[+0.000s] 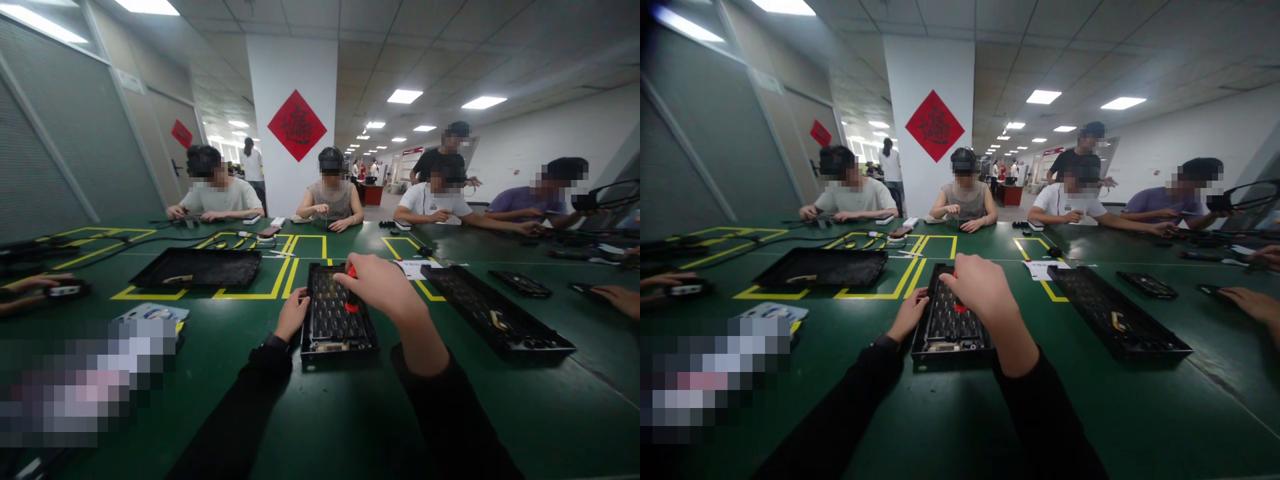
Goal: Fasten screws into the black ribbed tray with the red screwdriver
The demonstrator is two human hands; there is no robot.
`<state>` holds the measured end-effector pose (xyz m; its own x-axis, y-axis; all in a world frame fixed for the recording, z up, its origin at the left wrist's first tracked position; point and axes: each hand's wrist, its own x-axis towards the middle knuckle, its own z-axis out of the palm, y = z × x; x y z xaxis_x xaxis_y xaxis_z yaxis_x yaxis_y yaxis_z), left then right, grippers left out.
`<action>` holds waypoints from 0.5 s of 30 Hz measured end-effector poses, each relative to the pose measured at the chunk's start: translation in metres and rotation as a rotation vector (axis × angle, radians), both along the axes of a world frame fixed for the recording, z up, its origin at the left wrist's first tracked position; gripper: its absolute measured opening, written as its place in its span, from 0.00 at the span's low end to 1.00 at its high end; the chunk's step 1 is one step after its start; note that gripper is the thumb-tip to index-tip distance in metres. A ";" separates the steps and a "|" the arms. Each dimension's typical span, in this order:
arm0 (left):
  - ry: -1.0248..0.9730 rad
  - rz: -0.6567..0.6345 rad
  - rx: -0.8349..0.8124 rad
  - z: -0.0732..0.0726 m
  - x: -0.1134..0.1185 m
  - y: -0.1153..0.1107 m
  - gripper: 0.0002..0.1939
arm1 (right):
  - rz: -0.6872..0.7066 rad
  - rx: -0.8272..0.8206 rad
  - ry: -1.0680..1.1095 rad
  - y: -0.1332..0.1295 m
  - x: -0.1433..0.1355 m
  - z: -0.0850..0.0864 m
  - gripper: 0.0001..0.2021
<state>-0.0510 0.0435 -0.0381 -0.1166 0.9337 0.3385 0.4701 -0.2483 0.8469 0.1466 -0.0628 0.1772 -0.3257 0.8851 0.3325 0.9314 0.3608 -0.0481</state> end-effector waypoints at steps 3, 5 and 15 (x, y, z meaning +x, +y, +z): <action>0.019 0.012 0.008 -0.002 0.000 0.002 0.18 | 0.084 -0.004 0.009 0.002 -0.001 -0.004 0.12; 0.029 0.014 0.011 -0.003 0.000 0.004 0.18 | 0.152 -0.029 0.024 0.000 0.001 -0.003 0.11; 0.026 0.012 0.000 -0.003 -0.001 0.003 0.18 | 0.079 -0.050 0.081 0.001 0.009 -0.001 0.13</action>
